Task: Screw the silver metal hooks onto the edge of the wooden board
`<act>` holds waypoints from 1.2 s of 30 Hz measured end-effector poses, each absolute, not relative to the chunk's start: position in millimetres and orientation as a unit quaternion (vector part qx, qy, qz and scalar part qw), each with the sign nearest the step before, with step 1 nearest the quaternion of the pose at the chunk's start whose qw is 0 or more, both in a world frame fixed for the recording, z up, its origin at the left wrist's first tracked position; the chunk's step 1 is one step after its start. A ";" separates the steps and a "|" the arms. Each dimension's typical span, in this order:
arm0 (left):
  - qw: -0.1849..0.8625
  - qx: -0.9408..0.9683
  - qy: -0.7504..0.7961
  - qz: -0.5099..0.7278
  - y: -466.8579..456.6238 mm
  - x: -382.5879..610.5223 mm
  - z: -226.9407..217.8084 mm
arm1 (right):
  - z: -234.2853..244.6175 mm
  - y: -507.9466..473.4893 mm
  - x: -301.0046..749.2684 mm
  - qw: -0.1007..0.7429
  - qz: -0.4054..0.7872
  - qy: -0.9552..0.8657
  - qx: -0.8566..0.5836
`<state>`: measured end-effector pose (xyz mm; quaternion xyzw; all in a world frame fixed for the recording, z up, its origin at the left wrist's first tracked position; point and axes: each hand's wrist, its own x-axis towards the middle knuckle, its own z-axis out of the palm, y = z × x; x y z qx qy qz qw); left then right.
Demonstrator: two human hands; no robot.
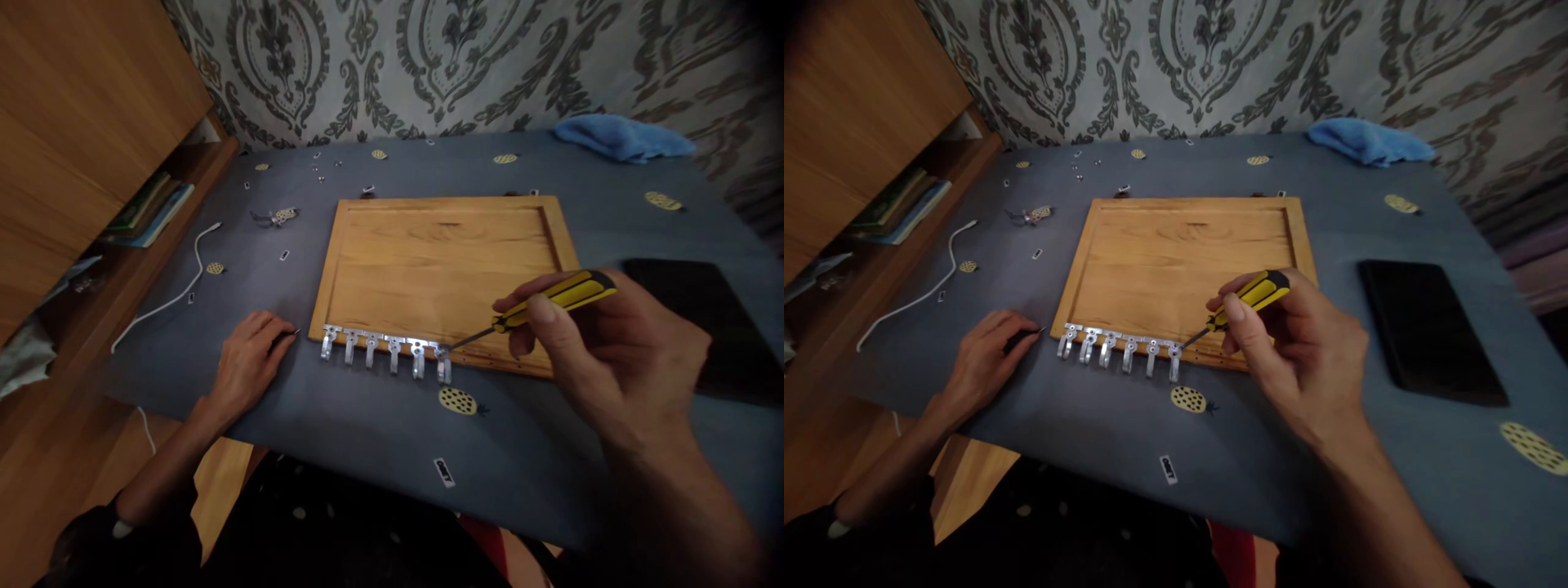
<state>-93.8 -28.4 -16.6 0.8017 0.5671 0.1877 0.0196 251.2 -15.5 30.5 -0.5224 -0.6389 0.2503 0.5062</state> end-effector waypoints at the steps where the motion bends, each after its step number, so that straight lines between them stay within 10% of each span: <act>1: 0.016 0.804 0.565 0.184 -28.5 -93.8 -16.2 | 30.4 -15.4 251.5 0.504 0.249 -0.639 -0.525; 16: -0.132 0.865 0.483 0.007 -35.5 -86.2 0.7 | 24.0 -14.3 251.4 0.527 0.261 -0.630 -0.508; 36: 0.011 0.915 0.401 -0.039 -39.5 -78.7 25.1 | 21.4 -12.6 256.1 0.515 0.274 -0.660 -0.474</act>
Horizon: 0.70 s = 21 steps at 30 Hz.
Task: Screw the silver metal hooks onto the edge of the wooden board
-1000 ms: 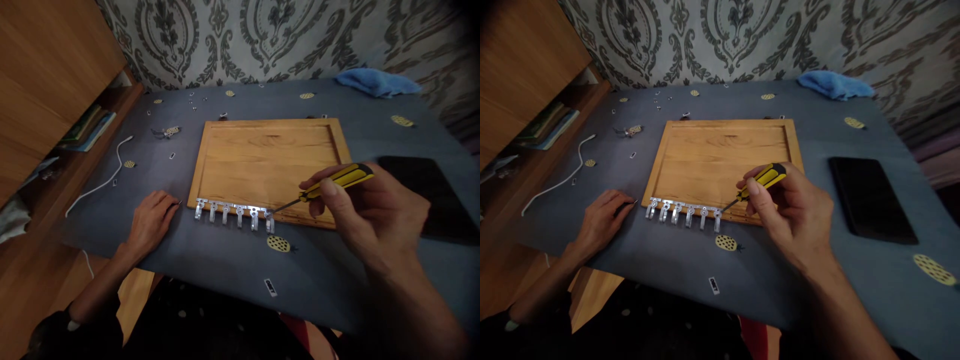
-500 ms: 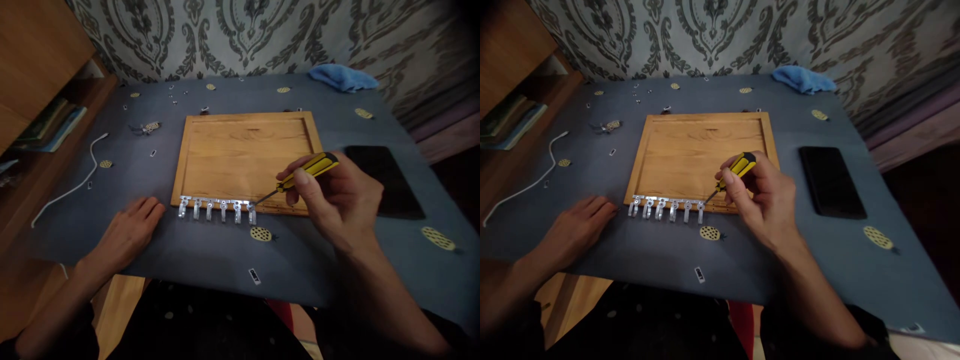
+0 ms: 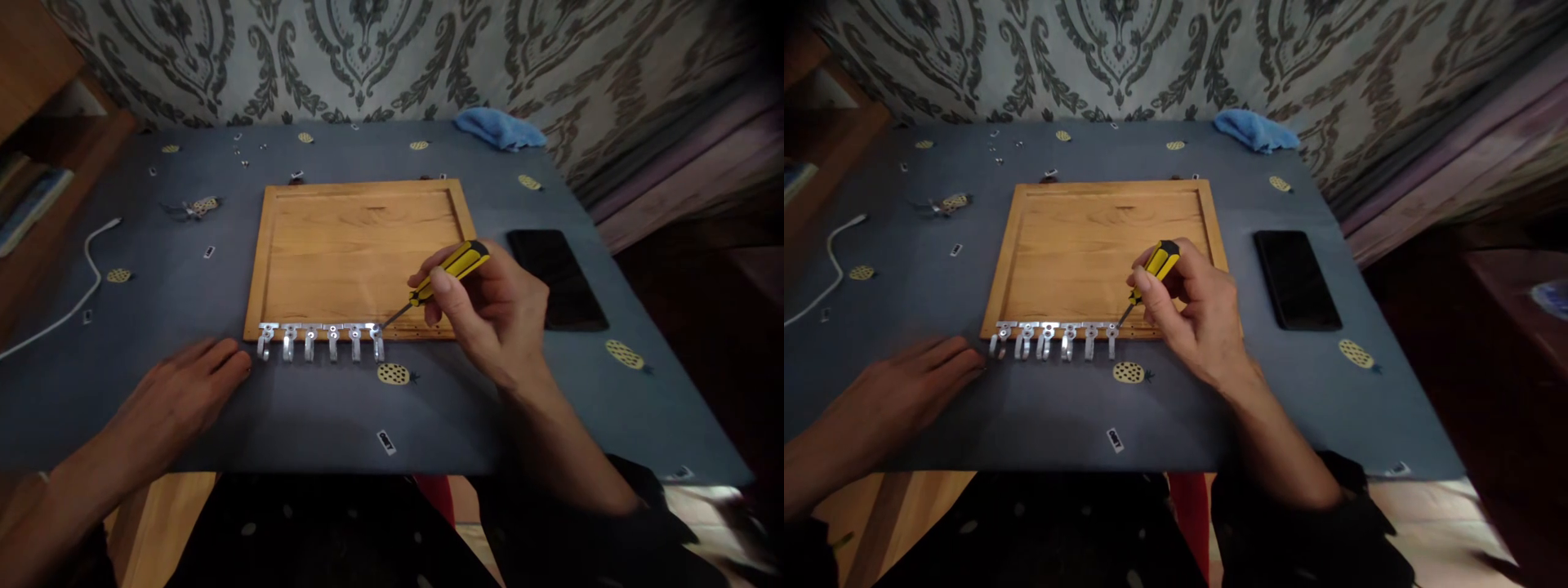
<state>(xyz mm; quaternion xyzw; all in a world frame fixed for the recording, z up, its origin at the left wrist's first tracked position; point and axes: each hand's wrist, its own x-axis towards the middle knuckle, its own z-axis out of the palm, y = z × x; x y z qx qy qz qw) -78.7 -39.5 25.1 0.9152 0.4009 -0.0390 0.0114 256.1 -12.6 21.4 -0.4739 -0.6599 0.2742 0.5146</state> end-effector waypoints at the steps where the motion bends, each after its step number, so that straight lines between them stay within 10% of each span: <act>1: 0.004 0.917 0.399 -0.021 -39.2 -78.8 23.7 | 21.4 -12.6 256.2 0.514 0.273 -0.661 -0.473; 21: 0.289 0.852 0.426 0.093 -29.3 -65.9 41.2 | 21.0 -12.5 256.1 0.514 0.274 -0.658 -0.477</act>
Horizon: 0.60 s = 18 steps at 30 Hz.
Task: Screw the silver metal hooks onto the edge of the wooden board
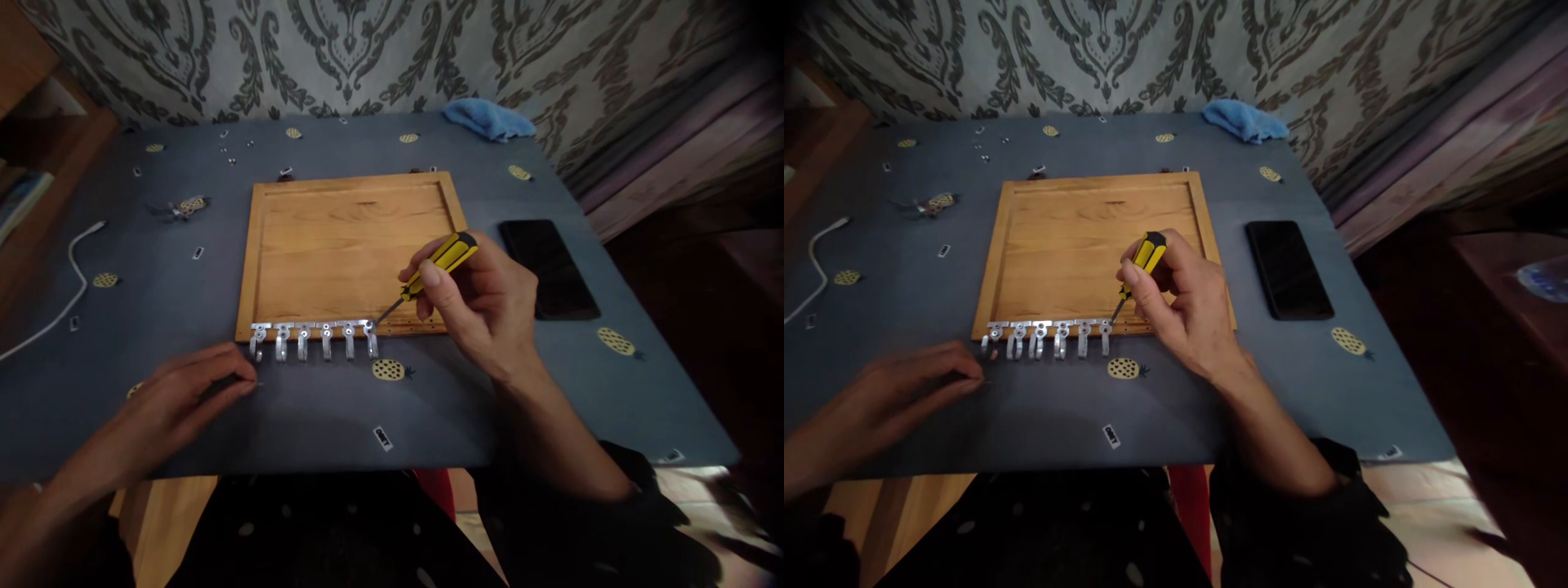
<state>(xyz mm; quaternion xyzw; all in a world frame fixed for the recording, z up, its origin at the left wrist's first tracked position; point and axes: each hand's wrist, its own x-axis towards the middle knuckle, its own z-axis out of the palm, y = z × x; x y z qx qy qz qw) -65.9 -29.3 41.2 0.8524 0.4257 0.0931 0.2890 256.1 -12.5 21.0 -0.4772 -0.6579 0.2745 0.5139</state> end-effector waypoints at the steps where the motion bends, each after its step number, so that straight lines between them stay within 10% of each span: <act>1: 0.313 0.854 0.405 0.096 -28.9 -60.9 43.9 | 21.0 -12.6 256.1 0.513 0.274 -0.657 -0.480; 18: 0.354 0.874 0.308 0.128 25.9 31.3 53.8 | 25.0 -15.2 254.4 0.517 0.279 -0.644 -0.490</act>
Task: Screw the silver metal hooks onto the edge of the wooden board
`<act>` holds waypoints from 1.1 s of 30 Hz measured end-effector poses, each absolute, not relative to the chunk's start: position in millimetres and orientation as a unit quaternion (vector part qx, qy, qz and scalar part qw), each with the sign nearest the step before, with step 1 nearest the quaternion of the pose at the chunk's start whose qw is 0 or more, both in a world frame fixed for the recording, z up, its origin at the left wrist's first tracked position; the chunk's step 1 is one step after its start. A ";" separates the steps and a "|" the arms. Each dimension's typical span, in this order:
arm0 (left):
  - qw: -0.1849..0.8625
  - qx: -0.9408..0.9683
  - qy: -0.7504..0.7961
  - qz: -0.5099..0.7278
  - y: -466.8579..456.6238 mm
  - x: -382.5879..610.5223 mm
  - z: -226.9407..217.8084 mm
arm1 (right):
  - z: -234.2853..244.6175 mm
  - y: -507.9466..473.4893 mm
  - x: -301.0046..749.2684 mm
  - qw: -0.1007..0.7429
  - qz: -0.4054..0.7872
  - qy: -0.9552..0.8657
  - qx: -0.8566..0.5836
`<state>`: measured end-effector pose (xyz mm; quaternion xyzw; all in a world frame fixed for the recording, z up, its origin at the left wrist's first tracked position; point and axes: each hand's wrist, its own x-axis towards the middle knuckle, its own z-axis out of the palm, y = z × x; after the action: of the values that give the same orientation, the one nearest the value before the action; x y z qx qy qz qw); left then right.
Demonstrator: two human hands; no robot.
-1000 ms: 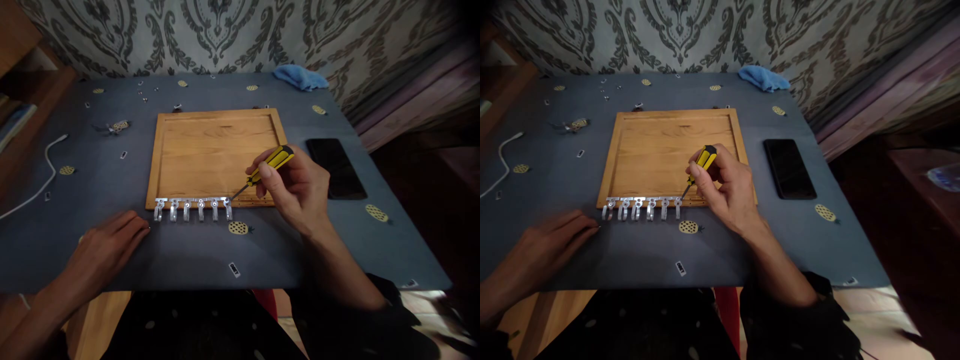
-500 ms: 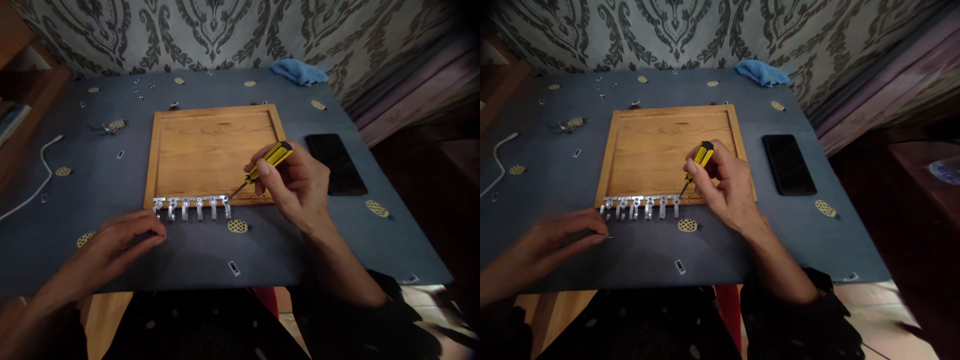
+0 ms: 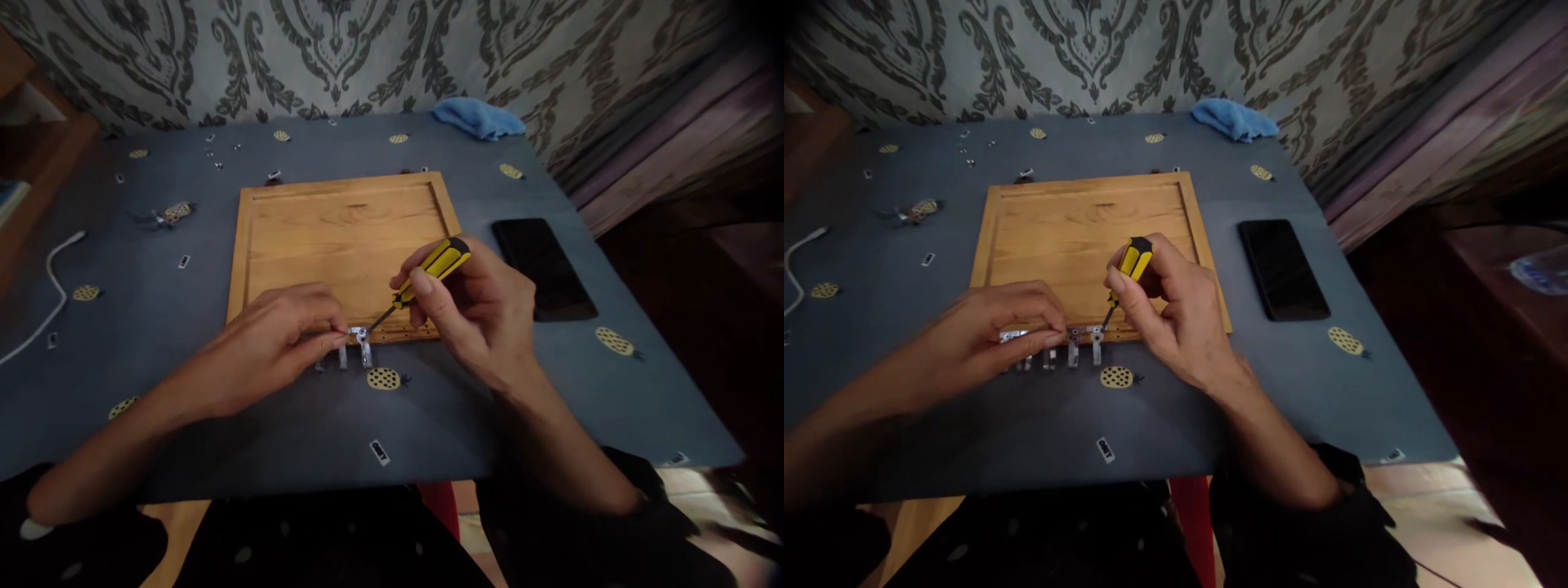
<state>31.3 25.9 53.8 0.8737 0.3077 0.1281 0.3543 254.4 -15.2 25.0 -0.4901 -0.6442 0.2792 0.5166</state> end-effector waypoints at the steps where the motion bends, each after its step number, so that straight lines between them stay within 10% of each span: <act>1: 0.358 0.873 0.307 0.125 28.7 34.6 51.3 | 25.2 -15.6 254.4 0.516 0.280 -0.644 -0.490; 33: 0.281 0.907 0.310 0.040 34.5 59.9 27.4 | 30.4 -18.0 256.0 0.482 0.227 -0.674 -0.511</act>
<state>59.9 34.5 27.4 0.9075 0.3102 0.0403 0.2805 256.0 -18.0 30.4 -0.5114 -0.6742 0.2265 0.4823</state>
